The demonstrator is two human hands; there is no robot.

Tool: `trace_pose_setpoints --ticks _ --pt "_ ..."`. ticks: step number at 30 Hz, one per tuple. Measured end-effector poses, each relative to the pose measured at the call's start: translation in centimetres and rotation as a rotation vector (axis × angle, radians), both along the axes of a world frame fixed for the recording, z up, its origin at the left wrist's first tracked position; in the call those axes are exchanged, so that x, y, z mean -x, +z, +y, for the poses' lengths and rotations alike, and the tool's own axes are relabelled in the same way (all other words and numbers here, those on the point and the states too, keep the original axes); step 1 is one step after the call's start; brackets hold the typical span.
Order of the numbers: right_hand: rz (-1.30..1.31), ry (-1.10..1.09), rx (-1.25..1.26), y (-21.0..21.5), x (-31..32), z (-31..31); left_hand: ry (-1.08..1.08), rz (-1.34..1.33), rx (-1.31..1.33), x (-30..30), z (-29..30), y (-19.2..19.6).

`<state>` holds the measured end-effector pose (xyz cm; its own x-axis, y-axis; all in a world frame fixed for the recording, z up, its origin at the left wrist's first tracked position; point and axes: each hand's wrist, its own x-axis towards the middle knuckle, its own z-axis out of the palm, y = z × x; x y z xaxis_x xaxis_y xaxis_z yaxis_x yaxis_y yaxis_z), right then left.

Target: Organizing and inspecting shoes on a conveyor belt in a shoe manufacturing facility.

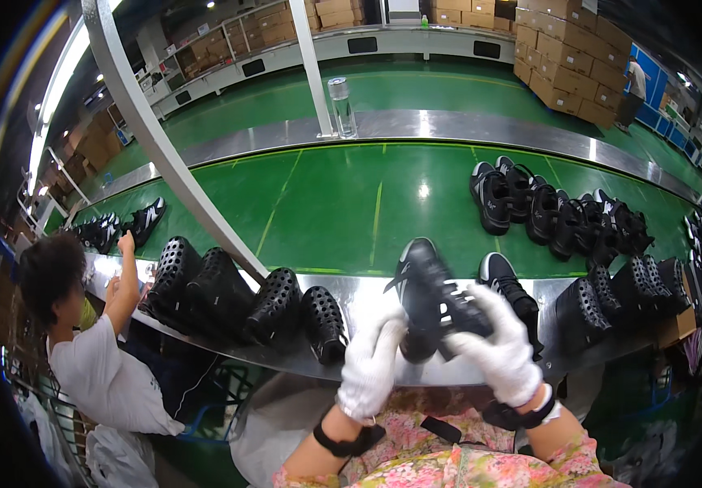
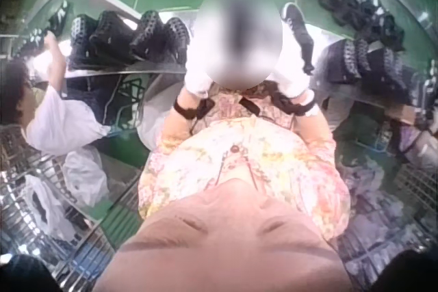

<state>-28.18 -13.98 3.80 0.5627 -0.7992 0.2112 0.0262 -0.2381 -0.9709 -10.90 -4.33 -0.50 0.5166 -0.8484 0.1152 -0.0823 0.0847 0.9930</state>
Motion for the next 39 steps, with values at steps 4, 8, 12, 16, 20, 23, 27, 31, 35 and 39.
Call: trace_pose_setpoints --ticks 4,8,12,16,20,23,27,31,35,39 --pt "0.09 -0.131 -0.004 -0.7 6.3 -1.9 -0.087 -0.419 -0.116 -3.0 -6.3 -5.1" --pt "0.198 -0.114 -0.25 -0.3 8.5 -1.5 -0.127 -1.189 -0.089 -3.4 -9.8 -6.1" --pt "0.289 -0.048 -0.384 1.8 9.8 -1.5 -0.216 -1.305 -0.186 -1.0 -10.1 -4.1" --pt "0.612 0.088 -0.131 2.9 9.5 -2.2 -0.24 -1.297 -0.129 0.9 -8.3 -4.2" --pt "0.831 0.195 0.387 1.6 5.6 -2.9 -0.289 -1.099 -0.085 1.4 -7.9 -3.3" --pt "0.82 0.064 0.616 -2.7 2.1 -3.2 -0.307 -1.009 -0.051 1.0 -8.9 -3.9" --pt "0.73 -0.012 0.765 -5.0 0.2 -2.7 -0.216 -0.935 0.004 -0.6 -8.3 -5.1" --pt "0.739 0.303 0.186 -0.3 2.3 -4.1 -0.146 -0.462 -0.229 0.4 -3.9 -1.4" --pt "0.598 0.288 -0.035 -4.1 4.1 -5.8 -0.139 -0.502 -0.433 3.0 -2.3 -2.1" --pt "0.424 0.232 0.048 -9.1 2.4 -6.4 -0.15 -0.442 -0.428 2.1 -3.0 -4.3"
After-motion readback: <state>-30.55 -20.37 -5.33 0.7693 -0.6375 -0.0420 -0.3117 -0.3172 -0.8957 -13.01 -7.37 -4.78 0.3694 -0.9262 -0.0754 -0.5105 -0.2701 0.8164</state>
